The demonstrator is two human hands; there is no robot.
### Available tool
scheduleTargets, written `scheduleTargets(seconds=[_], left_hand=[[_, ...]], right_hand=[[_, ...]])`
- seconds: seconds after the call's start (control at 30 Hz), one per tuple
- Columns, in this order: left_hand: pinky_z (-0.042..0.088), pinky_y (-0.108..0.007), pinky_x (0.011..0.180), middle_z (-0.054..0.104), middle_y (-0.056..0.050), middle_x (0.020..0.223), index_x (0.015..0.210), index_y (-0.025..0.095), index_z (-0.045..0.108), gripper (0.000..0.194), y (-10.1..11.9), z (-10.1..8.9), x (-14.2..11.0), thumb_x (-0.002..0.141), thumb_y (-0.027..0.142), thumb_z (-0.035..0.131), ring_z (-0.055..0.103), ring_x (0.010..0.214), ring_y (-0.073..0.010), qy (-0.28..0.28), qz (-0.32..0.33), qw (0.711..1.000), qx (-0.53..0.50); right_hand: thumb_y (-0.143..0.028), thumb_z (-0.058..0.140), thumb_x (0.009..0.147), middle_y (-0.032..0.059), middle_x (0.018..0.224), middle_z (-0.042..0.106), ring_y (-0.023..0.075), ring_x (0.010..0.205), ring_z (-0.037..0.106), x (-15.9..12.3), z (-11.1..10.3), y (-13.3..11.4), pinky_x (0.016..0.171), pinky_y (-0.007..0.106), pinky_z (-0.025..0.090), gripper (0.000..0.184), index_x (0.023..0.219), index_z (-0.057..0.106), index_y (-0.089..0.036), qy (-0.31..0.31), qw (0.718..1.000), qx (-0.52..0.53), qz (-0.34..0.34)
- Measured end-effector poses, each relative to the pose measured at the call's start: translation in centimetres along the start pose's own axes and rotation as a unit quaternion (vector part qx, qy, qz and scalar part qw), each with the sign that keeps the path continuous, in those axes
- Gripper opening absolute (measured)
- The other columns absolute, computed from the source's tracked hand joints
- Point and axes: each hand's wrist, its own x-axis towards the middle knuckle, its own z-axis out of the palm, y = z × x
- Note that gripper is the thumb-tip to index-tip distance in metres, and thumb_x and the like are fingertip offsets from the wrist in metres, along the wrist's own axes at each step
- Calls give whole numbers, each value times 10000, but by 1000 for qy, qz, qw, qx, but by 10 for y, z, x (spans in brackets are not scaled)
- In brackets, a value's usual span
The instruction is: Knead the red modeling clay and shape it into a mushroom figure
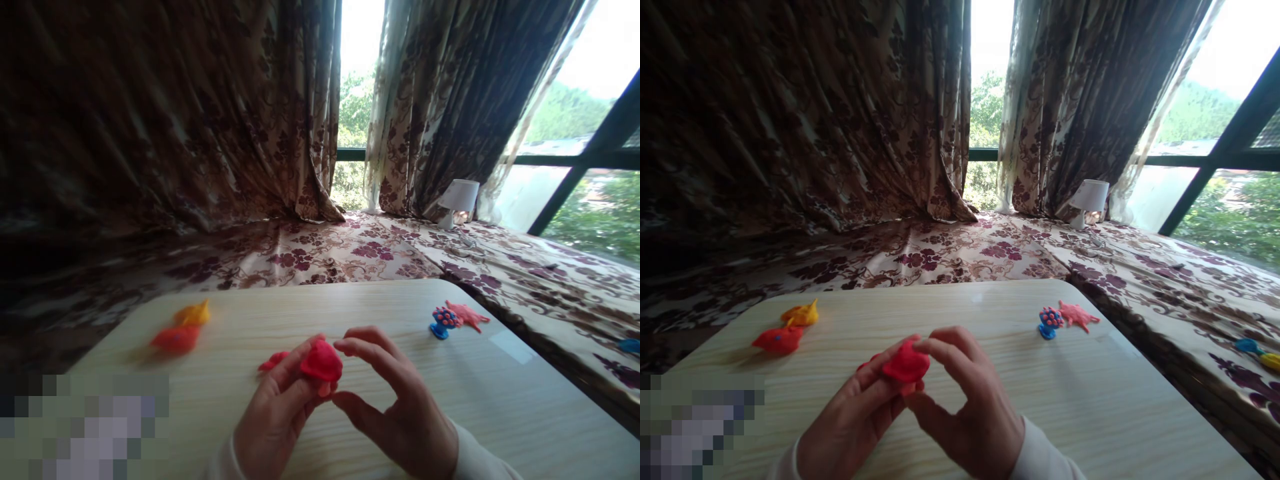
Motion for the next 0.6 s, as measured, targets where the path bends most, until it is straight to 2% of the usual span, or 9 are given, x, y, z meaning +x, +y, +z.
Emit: scheduleTargets(seconds=[0.13, 0.33, 0.47, 0.6], left_hand=[[494, -248, 733, 741, -54, 934, 973, 235, 704, 378, 1, 2, -1, 606, 243, 792, 653, 814, -156, -25, -8, 1000, -12], [480, -253, 776, 739, -54, 900, 922, 205, 714, 341, 2, 5, -2, 594, 251, 799, 646, 862, -177, -47, 1, 999, 17], [475, -226, 766, 736, -30, 802, 913, 217, 722, 319, 3, 8, -3, 608, 275, 792, 647, 813, -155, -71, -4, 997, 37], [476, -215, 753, 736, -25, 796, 916, 226, 729, 298, 5, 10, -5, 626, 276, 781, 642, 765, -138, -82, -3, 994, 77]], right_hand=[[-136, 624, 796, 59, 1091, 543, 177, 1023, 536, 2, -4, 0, 882, 271, 442, 289, 1068, 593, -231, -8, 1000, 26, 13], [-216, 630, 809, 84, 1137, 533, 183, 1027, 534, 1, 0, 4, 888, 282, 442, 336, 1140, 573, -202, 15, 998, 34, 58], [-228, 650, 796, 78, 1068, 566, 185, 991, 554, 1, 3, 6, 870, 284, 452, 294, 1086, 614, -195, 8, 997, 48, 53], [-218, 631, 815, 73, 1019, 581, 180, 947, 570, 1, 4, 6, 841, 280, 462, 237, 1050, 637, -191, 7, 996, 59, 70]])
